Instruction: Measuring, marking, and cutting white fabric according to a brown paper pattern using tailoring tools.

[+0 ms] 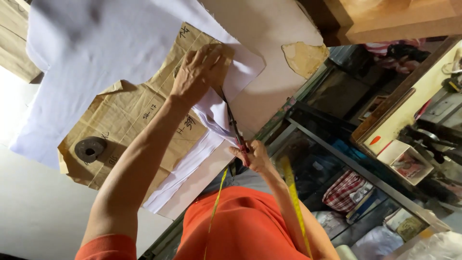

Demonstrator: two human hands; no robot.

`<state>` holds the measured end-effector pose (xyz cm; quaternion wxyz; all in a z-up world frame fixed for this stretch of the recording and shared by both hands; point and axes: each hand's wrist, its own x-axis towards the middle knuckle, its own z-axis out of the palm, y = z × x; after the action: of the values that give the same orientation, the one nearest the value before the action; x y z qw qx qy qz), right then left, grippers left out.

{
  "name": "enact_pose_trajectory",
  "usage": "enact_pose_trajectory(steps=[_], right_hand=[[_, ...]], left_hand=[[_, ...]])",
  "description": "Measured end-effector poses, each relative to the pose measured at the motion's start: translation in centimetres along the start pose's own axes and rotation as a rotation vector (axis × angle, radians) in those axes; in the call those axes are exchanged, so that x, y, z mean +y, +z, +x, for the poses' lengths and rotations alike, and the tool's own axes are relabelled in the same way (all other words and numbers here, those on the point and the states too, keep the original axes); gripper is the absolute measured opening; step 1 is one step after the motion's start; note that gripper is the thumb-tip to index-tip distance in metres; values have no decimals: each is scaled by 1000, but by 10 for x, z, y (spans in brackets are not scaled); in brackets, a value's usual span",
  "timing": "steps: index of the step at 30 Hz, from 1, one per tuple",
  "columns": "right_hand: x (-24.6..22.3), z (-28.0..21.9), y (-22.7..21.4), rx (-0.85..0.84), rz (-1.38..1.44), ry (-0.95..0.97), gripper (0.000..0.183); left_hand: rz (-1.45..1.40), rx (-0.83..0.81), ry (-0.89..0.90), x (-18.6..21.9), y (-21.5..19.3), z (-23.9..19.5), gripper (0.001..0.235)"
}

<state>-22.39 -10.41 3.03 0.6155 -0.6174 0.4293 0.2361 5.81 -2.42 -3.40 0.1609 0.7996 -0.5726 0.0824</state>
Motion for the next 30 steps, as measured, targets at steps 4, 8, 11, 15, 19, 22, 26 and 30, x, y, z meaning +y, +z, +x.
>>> enact_pose_trajectory(steps=[4, 8, 11, 15, 19, 22, 26, 30], right_hand=[[-7, -2, -1, -12, 16, -56, 59], [16, 6, 9, 0, 65, -71, 57], [25, 9, 20, 16, 107, -106, 54], [5, 3, 25, 12, 206, 10, 54], [-6, 6, 29, 96, -133, -52, 69], [13, 11, 39, 154, 81, -101, 65], [25, 17, 60, 152, 188, -73, 52], [20, 16, 79, 183, 263, -269, 45]], left_hand=[[-113, 49, -9, -9, 4, 1, 40], [-162, 76, -32, -11, 5, -1, 42], [-215, 95, -66, -11, 6, -1, 29], [-222, 121, -76, -9, 7, 3, 19], [-218, 119, -90, -9, 4, 4, 20], [-198, 147, -82, -7, 0, 6, 21], [-202, 99, -68, -9, -4, 4, 23], [-205, 65, -60, -10, -6, 5, 22]])
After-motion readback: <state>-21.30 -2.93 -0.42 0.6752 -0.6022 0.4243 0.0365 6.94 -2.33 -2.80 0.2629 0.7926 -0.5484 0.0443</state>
